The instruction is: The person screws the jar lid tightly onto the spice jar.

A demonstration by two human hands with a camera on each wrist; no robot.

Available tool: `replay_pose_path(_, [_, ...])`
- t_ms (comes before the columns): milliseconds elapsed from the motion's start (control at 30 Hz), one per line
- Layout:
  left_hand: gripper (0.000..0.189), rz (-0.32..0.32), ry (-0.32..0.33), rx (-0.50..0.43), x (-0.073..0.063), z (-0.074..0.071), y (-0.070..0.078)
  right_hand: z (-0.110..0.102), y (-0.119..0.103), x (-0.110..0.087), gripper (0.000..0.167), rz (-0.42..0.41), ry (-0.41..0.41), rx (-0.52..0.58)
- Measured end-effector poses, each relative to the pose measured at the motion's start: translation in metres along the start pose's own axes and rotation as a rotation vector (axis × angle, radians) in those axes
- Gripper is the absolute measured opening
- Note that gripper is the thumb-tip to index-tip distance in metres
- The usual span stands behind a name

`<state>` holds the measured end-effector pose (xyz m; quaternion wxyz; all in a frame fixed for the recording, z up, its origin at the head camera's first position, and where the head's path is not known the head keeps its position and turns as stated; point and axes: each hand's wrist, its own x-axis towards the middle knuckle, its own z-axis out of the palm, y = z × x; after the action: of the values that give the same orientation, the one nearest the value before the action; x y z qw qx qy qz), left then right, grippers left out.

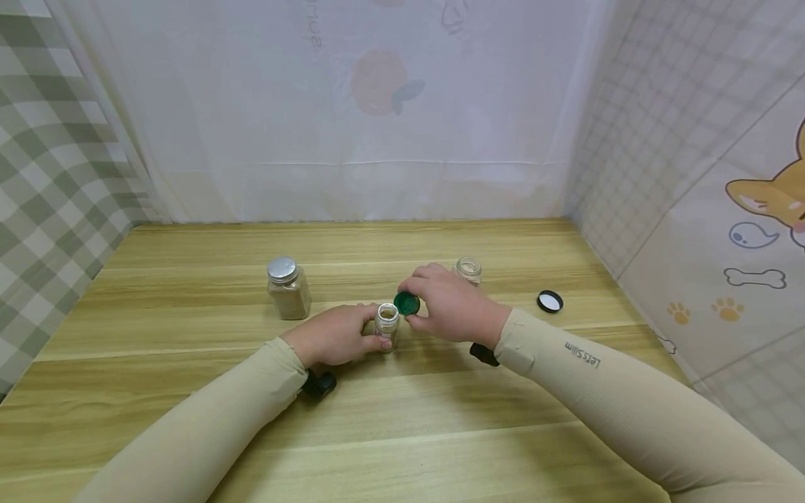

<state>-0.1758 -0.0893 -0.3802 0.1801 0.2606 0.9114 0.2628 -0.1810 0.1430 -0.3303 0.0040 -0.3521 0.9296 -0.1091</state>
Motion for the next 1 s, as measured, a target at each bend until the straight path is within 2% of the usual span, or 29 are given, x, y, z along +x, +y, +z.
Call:
replay_pose_path(400, [0.025,0.0,-0.003,-0.001,-0.0001,-0.0002,-0.0006,0.0,-0.0011,0.0006,0.031,0.03,-0.032,0.002])
replay_pose_path(1000, [0.024,-0.021,-0.01,-0.003,-0.0014,-0.0016,0.0027,0.0032,-0.0016,0.0017,0.031,0.018,-0.035,0.0])
